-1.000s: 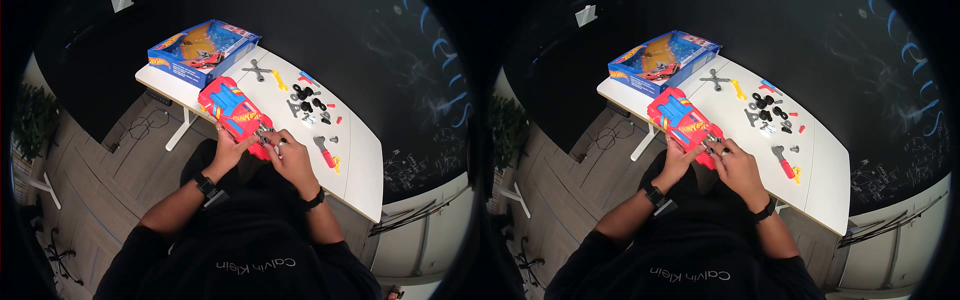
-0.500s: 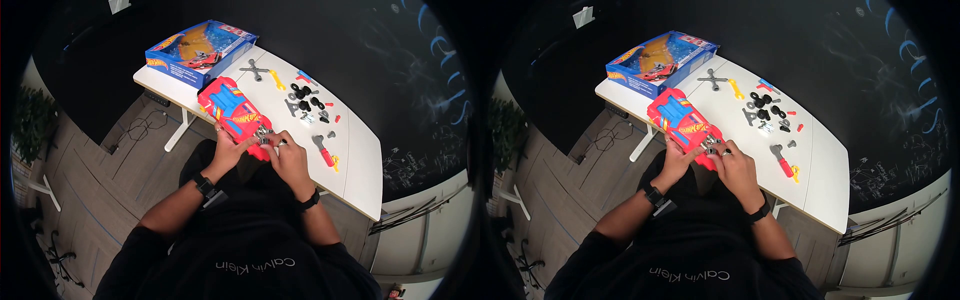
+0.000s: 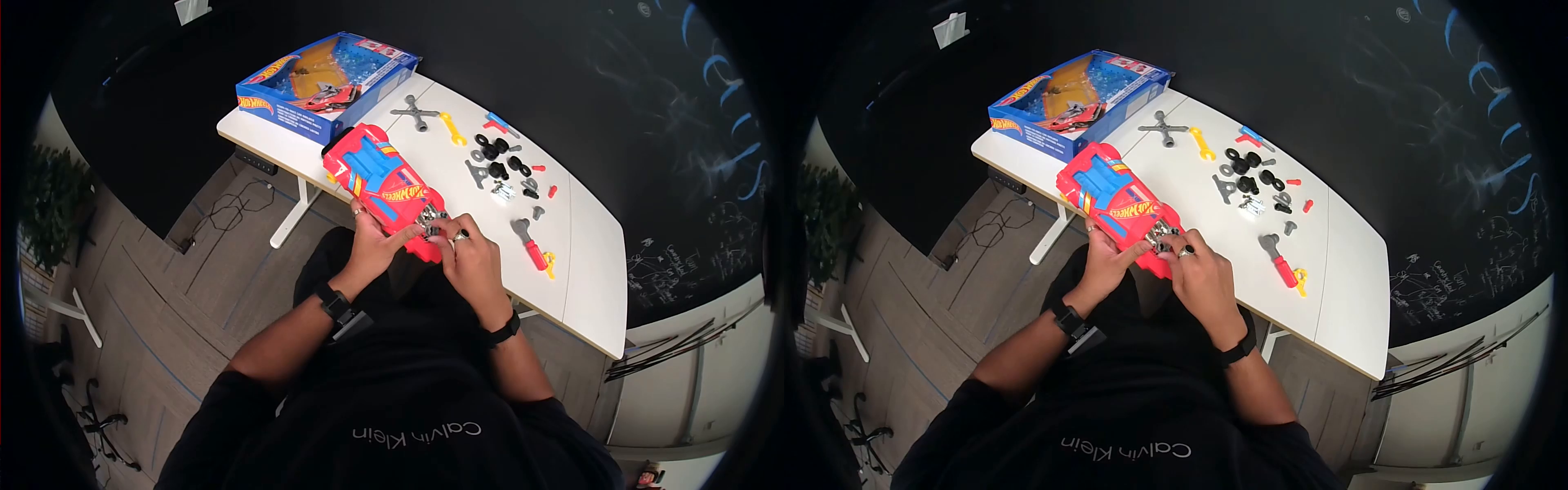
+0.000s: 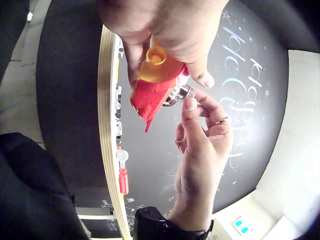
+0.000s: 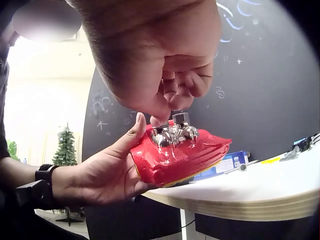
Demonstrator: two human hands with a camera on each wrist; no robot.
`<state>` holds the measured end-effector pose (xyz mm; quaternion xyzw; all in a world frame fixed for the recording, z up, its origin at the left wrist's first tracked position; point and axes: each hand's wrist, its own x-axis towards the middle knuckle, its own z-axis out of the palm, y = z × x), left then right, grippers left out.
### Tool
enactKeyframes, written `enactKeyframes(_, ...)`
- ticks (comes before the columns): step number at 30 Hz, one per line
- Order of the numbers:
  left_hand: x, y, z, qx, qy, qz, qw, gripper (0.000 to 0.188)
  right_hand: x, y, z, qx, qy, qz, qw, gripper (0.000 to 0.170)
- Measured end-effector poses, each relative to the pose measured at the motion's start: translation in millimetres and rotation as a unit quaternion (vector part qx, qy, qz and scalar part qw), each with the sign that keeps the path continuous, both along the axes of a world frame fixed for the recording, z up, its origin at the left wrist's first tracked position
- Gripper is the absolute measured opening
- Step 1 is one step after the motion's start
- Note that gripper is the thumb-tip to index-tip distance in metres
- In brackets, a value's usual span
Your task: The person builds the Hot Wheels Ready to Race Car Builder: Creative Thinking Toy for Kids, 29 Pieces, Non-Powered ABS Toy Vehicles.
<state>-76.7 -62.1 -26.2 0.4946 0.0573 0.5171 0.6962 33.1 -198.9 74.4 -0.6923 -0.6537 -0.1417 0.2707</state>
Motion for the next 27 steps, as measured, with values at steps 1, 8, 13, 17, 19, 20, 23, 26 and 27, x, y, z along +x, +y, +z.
enactKeyframes(1, -0.7, 0.3, 0.7, 0.004, 0.005, -0.005, 1.000, 0.076, 0.8, -0.1, -1.4, 0.000, 0.000, 0.000, 1.000, 0.019)
enactKeyframes(8, -0.3, -2.2, 4.0, 0.002, -0.012, -0.001, 1.000, 0.077, -8.3, -3.5, 9.7, -0.012, 0.035, -0.011, 0.999, 0.025)
enactKeyframes(13, 0.1, -1.9, 2.4, 0.003, -0.009, -0.002, 1.000, 0.076, 0.8, -1.6, -4.8, 0.027, 0.001, 0.032, 0.999, 0.024)
enactKeyframes(17, -2.4, -2.3, 2.9, 0.010, 0.002, -0.021, 1.000, 0.071, 1.8, -3.1, -7.6, 0.013, 0.024, 0.002, 1.000, 0.021)
enactKeyframes(19, -1.5, -3.1, 2.4, 0.005, -0.001, -0.004, 1.000, 0.076, 2.4, -7.3, -9.4, 0.007, 0.034, -0.007, 0.999, 0.020)
enactKeyframes(20, -1.4, -2.9, 1.5, 0.006, -0.001, -0.003, 1.000, 0.076, 3.3, -9.5, -11.0, -0.004, 0.042, -0.019, 0.999, 0.019)
enactKeyframes(23, -0.4, -0.1, -1.5, 0.001, 0.001, 0.004, 1.000, 0.075, -4.4, -5.8, -2.8, 0.011, 0.050, -0.014, 0.999, 0.017)
enactKeyframes(26, -0.3, -0.3, -1.1, 0.007, 0.006, 0.003, 1.000, 0.077, -2.9, -3.2, -6.9, 0.036, 0.038, 0.004, 0.999, 0.017)
enactKeyframes(27, -0.4, -0.8, -0.1, 0.006, 0.005, 0.002, 1.000, 0.077, -1.2, -2.2, -9.0, 0.035, 0.025, 0.005, 0.999, 0.017)
